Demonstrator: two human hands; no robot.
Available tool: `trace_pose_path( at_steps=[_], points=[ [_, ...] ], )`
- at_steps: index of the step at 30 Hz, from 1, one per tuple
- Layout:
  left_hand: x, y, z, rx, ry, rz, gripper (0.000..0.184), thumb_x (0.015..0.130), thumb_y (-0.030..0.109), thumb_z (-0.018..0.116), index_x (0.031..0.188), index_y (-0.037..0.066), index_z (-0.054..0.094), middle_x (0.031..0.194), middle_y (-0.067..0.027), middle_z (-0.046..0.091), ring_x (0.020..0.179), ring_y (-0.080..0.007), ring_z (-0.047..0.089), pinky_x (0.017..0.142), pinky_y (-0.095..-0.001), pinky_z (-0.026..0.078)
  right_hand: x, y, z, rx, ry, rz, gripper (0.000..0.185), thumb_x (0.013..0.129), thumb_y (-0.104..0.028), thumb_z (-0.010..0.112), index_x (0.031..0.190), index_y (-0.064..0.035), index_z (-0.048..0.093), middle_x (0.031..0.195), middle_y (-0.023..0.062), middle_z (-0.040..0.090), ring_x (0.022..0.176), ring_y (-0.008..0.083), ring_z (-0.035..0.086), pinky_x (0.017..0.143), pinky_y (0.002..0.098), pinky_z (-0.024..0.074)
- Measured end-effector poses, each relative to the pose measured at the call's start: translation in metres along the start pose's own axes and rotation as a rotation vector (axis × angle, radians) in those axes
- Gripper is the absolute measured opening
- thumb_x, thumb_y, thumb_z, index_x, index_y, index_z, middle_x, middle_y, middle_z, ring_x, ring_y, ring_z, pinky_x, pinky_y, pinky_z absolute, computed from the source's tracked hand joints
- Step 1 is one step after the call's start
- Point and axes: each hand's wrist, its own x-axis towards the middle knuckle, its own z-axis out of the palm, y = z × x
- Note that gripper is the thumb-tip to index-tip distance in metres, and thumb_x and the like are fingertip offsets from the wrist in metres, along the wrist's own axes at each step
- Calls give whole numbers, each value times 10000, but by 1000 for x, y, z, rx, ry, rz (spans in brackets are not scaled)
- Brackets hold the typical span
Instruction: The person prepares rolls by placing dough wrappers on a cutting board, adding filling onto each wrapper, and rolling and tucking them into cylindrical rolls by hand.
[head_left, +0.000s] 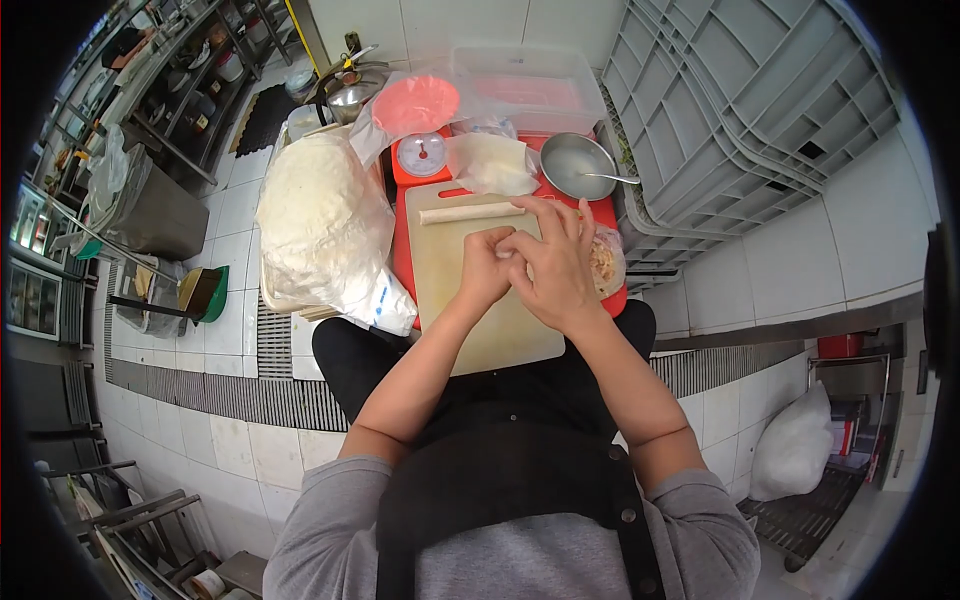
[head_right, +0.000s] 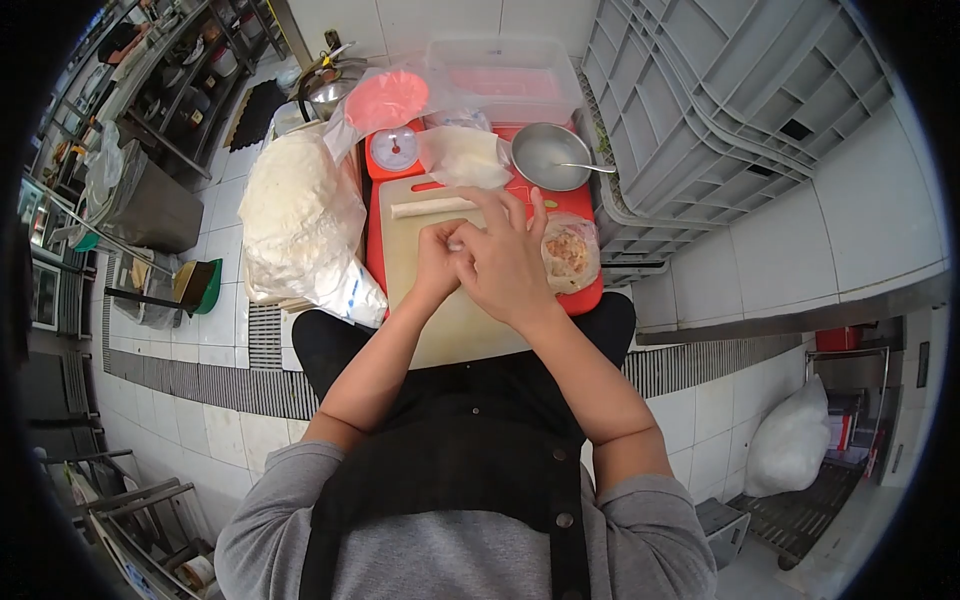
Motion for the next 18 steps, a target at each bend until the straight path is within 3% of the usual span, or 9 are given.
trace_pose_path(
  at_steps=[7,10,12,18],
  points=[
    [-5,-1,5,6,35,62,231,776,22,672,631,-21,498,583,7,449,673,-44,389,521,-275,366,-4,-3,-6,10,-34,-14,142,807,-141,664,933,-97,713,1454,72,515,1342,334,438,1198,670,131],
    [-5,-1,3,-3,60,84,239,762,15,664,618,-8,474,578,7,435,661,-47,375,516,-274,356,-2,-1,-9,37,56,-6,146,807,-140,661,936,-93,712,1460,74,514,1353,339,433,1203,670,121],
    [-6,-3,1,17,31,60,243,757,12,662,615,-4,466,577,8,433,657,-48,372,517,-273,355,-3,-6,-6,8,-71,-10,148,805,-139,660,936,-92,710,1465,75,513,1374,342,418,1207,671,114],
    [-10,2,2,15,31,61,217,745,6,657,626,-6,476,569,3,424,655,-42,379,520,-271,359,-6,-7,-3,27,-66,-13,124,806,-136,646,901,-84,706,1477,79,496,1379,349,415,1200,684,118]
  ],
)
